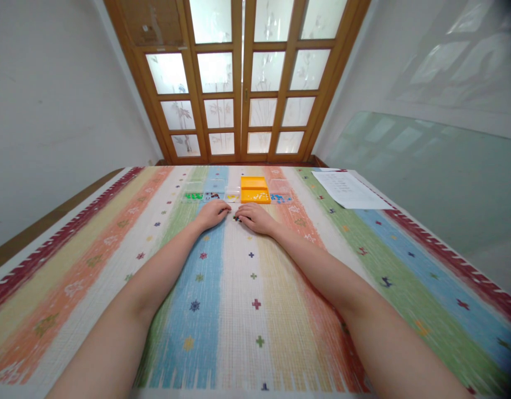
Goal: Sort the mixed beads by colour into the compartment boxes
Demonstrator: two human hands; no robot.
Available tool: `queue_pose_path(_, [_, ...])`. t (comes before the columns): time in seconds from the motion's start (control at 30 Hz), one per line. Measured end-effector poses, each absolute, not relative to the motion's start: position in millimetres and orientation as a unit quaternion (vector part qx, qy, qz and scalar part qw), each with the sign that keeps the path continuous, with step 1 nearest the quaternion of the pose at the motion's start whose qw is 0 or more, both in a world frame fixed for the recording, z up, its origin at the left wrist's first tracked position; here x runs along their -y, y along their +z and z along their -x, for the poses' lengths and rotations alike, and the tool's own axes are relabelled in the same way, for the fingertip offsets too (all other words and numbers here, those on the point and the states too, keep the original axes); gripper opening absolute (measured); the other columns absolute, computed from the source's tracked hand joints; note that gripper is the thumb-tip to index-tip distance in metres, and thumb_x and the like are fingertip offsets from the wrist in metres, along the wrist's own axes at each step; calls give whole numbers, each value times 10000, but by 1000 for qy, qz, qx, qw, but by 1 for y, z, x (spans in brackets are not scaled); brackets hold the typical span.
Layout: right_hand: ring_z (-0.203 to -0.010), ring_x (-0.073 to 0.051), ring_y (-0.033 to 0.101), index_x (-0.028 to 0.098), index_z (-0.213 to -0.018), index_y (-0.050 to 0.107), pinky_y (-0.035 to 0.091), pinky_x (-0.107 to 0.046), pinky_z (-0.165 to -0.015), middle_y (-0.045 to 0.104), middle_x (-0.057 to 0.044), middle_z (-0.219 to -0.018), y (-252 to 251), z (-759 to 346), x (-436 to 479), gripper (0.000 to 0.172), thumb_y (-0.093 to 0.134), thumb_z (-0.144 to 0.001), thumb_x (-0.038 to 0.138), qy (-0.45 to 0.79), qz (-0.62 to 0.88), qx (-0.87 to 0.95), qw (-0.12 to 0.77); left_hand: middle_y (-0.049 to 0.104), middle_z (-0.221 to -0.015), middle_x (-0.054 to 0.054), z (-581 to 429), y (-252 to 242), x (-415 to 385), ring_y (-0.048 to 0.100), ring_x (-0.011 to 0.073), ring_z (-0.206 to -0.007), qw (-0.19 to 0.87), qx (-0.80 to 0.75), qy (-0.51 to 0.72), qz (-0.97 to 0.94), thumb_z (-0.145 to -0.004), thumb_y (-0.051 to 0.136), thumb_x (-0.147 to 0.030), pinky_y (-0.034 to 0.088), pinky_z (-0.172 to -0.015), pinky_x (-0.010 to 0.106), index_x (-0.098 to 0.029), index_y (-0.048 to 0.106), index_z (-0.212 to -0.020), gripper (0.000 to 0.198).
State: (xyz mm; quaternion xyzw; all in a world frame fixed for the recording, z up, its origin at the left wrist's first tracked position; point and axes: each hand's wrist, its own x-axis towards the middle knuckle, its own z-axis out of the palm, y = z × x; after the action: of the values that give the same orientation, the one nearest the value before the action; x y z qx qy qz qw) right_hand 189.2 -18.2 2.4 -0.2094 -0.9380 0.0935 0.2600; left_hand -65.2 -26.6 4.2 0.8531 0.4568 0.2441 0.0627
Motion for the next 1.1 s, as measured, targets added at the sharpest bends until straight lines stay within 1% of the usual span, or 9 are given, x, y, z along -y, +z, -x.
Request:
queue_pose_path(0.17, [-1084,-244,663,228,-1108,783,475,-398,-1012,769,-81,-1132,-6,-191,8,286,515,-1062,313,124,236,906,330,768,-1078,74,61,6,28,672,240,-1059,52,-429,229,-872,-984,554,-248,496,-993,384,-211,784,-1078,251])
queue_pose_path(0.27, [-1034,-251,657,225,-1050,788,480,-393,-967,768,-85,-1064,-8,-193,4,289,520,-1061,334,131,269,886,354,773,-1082,68,57,6,29,682,226,-1040,70,-412,230,-879,-982,565,-240,505,-984,370,-213,786,-1061,237])
queue_pose_path(0.43, [-979,-247,635,218,-971,782,462,-385,-924,751,-87,-994,-9,-194,1,330,499,-1073,354,123,297,879,353,770,-1068,60,51,6,31,683,214,-1027,98,-364,227,-898,-960,572,-192,508,-985,362,-216,788,-1043,233])
queue_pose_path(0.77, [-928,-226,613,200,-922,754,419,-345,-873,731,-79,-935,-9,-193,1,331,503,-1083,345,105,305,885,336,760,-1112,71,48,9,36,678,221,-1077,112,-334,240,-905,-961,561,-203,507,-1018,382,-235,779,-1143,285])
queue_pose_path(0.97, [-909,-221,602,199,-893,748,405,-334,-853,725,-74,-915,-8,-193,1,342,504,-1083,345,109,311,888,322,770,-1106,73,45,11,39,682,225,-1087,105,-323,223,-914,-962,562,-217,495,-1045,390,-227,802,-1061,259])
queue_pose_path(1.1, [-911,-221,599,206,-892,750,405,-333,-849,728,-74,-928,-7,-193,2,353,494,-1085,356,114,314,886,322,774,-1108,70,44,11,38,679,226,-1092,87,-331,217,-914,-956,568,-209,486,-1057,393,-220,800,-1057,254])
